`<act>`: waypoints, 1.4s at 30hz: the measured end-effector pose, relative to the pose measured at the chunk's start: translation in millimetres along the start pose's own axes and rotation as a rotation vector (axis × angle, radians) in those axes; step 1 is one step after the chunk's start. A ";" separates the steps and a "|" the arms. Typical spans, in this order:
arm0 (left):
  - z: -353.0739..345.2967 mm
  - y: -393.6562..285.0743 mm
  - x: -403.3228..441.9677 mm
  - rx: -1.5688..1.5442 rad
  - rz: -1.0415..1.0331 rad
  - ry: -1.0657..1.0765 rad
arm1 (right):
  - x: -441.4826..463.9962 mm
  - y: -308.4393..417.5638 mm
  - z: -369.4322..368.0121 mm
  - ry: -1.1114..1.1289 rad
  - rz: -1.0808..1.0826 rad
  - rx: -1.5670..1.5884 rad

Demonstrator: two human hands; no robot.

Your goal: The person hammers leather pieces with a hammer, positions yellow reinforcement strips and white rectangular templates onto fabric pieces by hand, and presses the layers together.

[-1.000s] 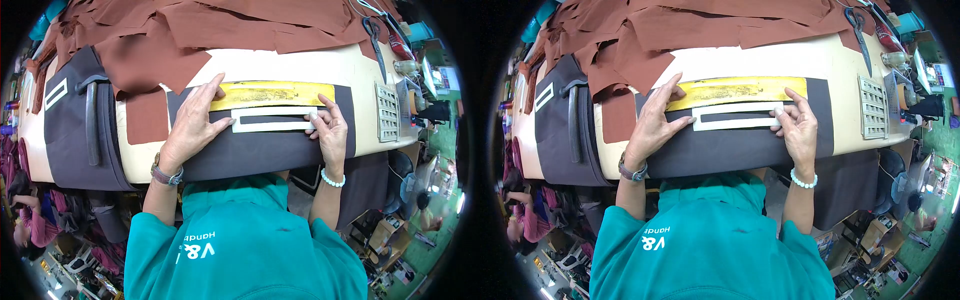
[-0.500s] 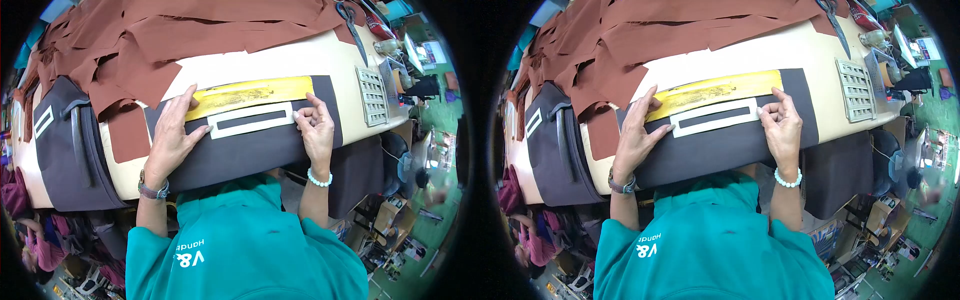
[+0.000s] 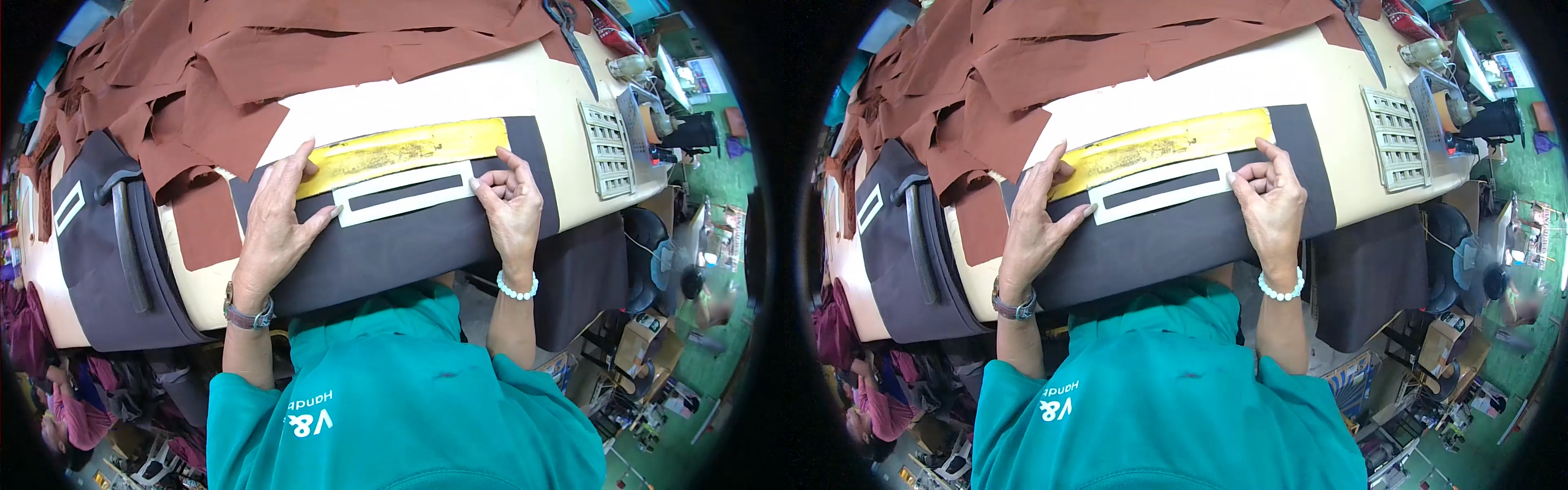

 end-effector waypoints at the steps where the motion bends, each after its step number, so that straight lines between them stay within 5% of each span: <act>1: 0.2 -1.5 -0.4 0.003 -0.003 -0.002 | -0.4 1.6 -0.1 -0.005 0.005 -0.017; 5: -2.5 -21.7 -10.2 0.152 -0.189 -0.044 | -7.7 33.5 -14.9 0.123 0.453 -0.461; 8: -18.0 -32.8 -27.9 0.334 -0.352 -0.061 | -10.1 49.9 -20.0 0.161 0.507 -0.722; 12: -27.5 -25.9 -45.3 0.548 -0.329 -0.065 | -40.2 85.9 -71.7 0.195 0.805 -0.645; 14: -27.5 -20.8 -49.4 0.577 -0.292 -0.043 | -68.0 82.7 -119.5 0.453 0.670 -0.359; 18: -26.0 -17.8 -50.5 0.564 -0.251 -0.002 | -72.9 70.6 -123.4 0.506 0.614 -0.545; 37: -23.8 -21.8 -66.9 0.780 -0.247 -0.097 | -27.3 12.9 -5.4 0.193 0.376 -0.953; 42: -11.5 -14.5 -74.5 0.625 -0.147 -0.197 | -1.1 33.4 9.7 -0.014 0.365 -1.101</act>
Point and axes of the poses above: each hand's wrist, its own x-axis towards the middle knuckle, its own z-axis out of the back of the hand, y = z × x, the point moved 8 cm from there along x, towards the middle knuckle, and after that the axes turned 12 degrees about z, right-handed, at the moved point
